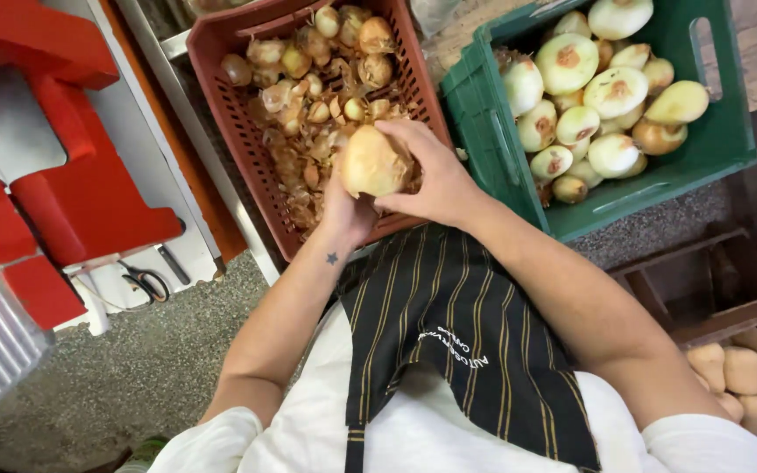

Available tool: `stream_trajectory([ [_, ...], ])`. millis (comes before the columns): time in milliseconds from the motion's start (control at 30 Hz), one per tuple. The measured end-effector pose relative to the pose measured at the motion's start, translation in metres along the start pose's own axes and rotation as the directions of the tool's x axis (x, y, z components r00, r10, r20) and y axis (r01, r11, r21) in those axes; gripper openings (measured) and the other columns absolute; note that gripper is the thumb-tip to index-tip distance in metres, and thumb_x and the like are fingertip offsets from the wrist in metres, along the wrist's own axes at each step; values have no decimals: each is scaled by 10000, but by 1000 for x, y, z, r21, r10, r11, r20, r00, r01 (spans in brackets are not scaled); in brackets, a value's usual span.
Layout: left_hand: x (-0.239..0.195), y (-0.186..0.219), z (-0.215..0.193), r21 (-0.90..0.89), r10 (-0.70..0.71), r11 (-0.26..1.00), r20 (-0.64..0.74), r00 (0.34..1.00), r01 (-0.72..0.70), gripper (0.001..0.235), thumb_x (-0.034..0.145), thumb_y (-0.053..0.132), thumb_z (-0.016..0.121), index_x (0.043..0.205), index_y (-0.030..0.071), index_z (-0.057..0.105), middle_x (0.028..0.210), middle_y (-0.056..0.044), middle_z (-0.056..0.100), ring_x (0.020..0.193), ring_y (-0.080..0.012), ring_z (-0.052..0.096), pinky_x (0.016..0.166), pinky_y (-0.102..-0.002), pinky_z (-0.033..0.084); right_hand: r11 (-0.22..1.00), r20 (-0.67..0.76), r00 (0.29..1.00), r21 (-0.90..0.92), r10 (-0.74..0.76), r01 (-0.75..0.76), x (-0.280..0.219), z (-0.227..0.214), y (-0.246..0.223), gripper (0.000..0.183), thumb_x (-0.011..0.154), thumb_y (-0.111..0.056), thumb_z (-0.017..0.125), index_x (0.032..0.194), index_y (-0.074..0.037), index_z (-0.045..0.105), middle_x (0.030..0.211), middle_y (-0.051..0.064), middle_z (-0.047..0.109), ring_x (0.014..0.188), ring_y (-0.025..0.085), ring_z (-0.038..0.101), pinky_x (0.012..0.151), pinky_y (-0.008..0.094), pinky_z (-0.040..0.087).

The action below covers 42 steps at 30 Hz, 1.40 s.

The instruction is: The person peels the dry outer skins off several onions by hand, discarding the skins into a brown basket and placing the peeled onions into a green crate. The person handles the onions one by one, rotating them to remove all loose layers.

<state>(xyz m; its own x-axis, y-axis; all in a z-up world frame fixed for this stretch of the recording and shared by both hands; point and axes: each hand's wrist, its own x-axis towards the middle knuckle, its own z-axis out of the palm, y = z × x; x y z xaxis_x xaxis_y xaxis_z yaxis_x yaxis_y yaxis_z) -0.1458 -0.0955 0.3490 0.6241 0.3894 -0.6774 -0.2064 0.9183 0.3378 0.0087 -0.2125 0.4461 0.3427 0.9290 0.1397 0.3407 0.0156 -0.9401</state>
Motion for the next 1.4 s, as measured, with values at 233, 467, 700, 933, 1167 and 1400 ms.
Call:
stream_trajectory([
  [233,-28,-7,-2,259,119,944,310,943,-204,649,1167,460,657,1744,187,541,1536,-175,697,1373,-355,707,1114,-536,706,974,-27,980,118,197,-193,-27,-1,29,950,921,-354,1071,1738,-164,624,1624,169,643,1571,322,616,1377,534,416],
  [467,-21,-15,8,223,203,941,225,953,-253,617,1163,466,746,1662,147,571,1459,-221,712,1285,-378,753,995,-551,726,970,-24,973,-76,229,-231,-38,5,6,1147,787,-432,1156,1763,-213,595,1583,150,615,1577,363,577,1397,525,388],
  [700,-40,2,53,-106,218,962,-245,945,-250,528,1075,425,868,1451,74,748,1376,-225,845,1216,-412,845,1015,-631,709,869,42,934,352,356,-347,-41,24,5,983,1094,-175,927,1853,-65,312,1796,349,413,1653,485,530,1387,572,459],
  [933,-5,-4,23,148,543,839,-173,822,-523,212,1192,304,759,1238,96,762,1142,-80,849,1032,-231,856,913,-431,752,809,-22,976,564,216,-166,-42,30,18,855,1208,-365,799,1851,-76,316,1795,238,453,1658,363,506,1390,546,470],
  [1167,-52,2,65,416,504,782,16,863,-464,576,1279,425,574,1660,-4,529,1443,-226,716,1346,-362,750,1129,-542,680,532,17,958,829,285,-173,-35,27,20,755,1193,-288,651,1849,-145,304,1720,176,549,1518,343,677,1229,562,687],
  [1400,-67,-19,68,379,398,794,269,877,-476,698,1271,450,472,1771,-28,379,1605,-295,547,1509,-476,598,1270,-661,573,669,-180,964,744,195,3,-31,27,36,589,1118,-138,681,1668,-47,492,1513,192,704,1364,280,747,1129,487,689],
])
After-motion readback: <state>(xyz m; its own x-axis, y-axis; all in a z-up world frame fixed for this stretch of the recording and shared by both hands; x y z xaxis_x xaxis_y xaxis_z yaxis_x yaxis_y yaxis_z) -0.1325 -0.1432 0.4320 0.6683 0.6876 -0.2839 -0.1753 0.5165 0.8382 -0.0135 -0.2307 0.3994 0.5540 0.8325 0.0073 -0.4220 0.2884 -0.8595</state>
